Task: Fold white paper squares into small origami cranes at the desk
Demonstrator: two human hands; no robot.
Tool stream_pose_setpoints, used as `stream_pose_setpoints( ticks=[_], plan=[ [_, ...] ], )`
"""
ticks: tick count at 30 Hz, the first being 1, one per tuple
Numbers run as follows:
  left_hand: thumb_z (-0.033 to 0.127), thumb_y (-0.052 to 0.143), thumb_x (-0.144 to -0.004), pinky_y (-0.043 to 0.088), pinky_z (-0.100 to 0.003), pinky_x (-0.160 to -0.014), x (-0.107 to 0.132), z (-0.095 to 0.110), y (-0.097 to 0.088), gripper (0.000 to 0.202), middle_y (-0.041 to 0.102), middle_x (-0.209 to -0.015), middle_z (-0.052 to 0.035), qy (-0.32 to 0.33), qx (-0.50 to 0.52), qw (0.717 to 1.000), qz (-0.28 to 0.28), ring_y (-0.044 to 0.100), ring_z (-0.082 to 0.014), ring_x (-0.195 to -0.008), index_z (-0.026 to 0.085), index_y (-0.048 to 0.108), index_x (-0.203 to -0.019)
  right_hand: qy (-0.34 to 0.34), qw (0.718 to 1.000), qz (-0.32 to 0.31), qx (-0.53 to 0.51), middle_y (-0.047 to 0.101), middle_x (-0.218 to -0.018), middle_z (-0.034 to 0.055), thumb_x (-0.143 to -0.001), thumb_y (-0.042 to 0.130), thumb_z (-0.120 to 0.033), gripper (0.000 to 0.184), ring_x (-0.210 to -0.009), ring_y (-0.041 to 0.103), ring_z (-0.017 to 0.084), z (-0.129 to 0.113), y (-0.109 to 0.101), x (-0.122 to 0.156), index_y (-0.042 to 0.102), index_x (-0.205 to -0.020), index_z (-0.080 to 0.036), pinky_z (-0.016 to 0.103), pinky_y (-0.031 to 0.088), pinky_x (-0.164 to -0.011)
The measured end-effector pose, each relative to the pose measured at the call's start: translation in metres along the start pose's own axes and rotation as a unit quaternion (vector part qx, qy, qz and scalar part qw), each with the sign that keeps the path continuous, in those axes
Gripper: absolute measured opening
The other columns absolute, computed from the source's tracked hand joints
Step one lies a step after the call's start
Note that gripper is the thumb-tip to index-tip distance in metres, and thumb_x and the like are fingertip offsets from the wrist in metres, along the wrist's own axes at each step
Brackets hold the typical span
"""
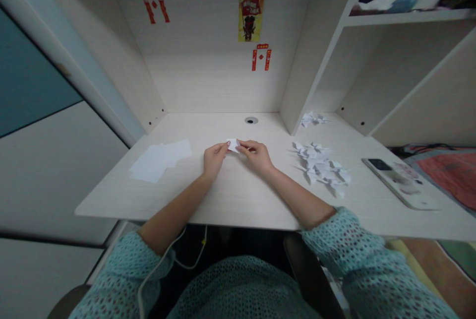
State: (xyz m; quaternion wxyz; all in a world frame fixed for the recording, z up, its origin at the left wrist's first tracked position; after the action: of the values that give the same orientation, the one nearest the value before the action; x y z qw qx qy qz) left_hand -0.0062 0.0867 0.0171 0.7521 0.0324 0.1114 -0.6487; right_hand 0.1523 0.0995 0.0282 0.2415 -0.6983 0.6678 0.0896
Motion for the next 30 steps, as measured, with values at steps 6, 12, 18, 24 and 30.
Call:
stream_pose_setpoints(
  ticks=[6, 12, 18, 24, 30],
  plan=[
    [0.052, 0.061, -0.072, 0.043, -0.025, -0.063, 0.0, -0.001, 0.001, 0.04, 0.071, -0.082, -0.0068, -0.018, 0.022, 1.0, -0.001, 0.062, -0.0181, -0.079, 0.015, 0.071, -0.085, 0.051, 0.995, 0.029, -0.082, 0.071, -0.082, 0.0046, -0.073, 0.062, -0.036, 0.035, -0.071, 0.062, 0.017, 0.02, -0.001, -0.001, 0.067, -0.102, -0.018, 0.029, 0.047, -0.068],
    [0.051, 0.063, -0.071, 0.043, -0.025, -0.062, 0.0, -0.008, 0.004, 0.038, 0.071, -0.09, -0.0079, -0.036, 0.045, 0.998, -0.011, 0.064, -0.0191, -0.081, 0.017, 0.072, -0.086, 0.023, 0.995, 0.072, -0.068, 0.066, -0.074, 0.0005, -0.076, 0.058, -0.035, 0.03, -0.07, 0.06, 0.015, 0.003, -0.011, 0.004, 0.057, -0.102, -0.021, 0.026, 0.046, -0.067],
    [0.051, 0.064, -0.07, 0.043, -0.025, -0.061, -0.001, -0.013, 0.006, 0.039, 0.071, -0.095, -0.0087, -0.043, 0.064, 0.997, -0.016, 0.065, -0.0201, -0.083, 0.018, 0.072, -0.091, 0.038, 0.998, 0.056, -0.019, 0.068, -0.092, 0.0056, -0.078, 0.055, -0.041, 0.025, -0.079, 0.06, 0.017, -0.005, -0.007, 0.007, 0.064, -0.089, -0.02, 0.027, 0.045, -0.067],
    [0.05, 0.065, -0.069, 0.043, -0.025, -0.06, -0.002, -0.013, 0.004, 0.04, 0.07, -0.095, -0.0087, -0.044, 0.079, 0.996, -0.011, 0.065, -0.0196, -0.082, 0.018, 0.071, -0.092, 0.037, 0.995, 0.057, -0.079, 0.067, -0.088, 0.005, -0.068, 0.068, -0.041, 0.032, -0.072, 0.057, 0.015, 0.001, -0.004, 0.005, 0.065, -0.092, -0.019, 0.027, 0.045, -0.067],
    [0.055, 0.063, -0.07, 0.043, -0.023, -0.059, -0.003, -0.01, 0.001, 0.042, 0.069, -0.08, -0.0059, -0.032, 0.075, 0.997, -0.002, 0.061, -0.0169, -0.075, 0.016, 0.072, -0.084, 0.002, 0.997, 0.018, -0.076, 0.066, -0.092, 0.0043, -0.063, 0.073, -0.039, 0.042, -0.072, 0.056, 0.014, -0.01, 0.002, 0.005, 0.064, -0.099, -0.02, 0.028, 0.046, -0.069]
  ],
)
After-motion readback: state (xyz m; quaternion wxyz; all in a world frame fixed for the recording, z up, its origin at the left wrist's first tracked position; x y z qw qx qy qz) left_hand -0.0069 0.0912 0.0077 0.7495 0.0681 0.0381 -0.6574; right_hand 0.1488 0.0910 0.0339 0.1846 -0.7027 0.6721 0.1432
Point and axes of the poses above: each hand's wrist, its own x-axis away from the middle knuckle, its own y-axis out of the palm, z = x × y, the point moved 10 cm from there along -x, towards the middle knuckle
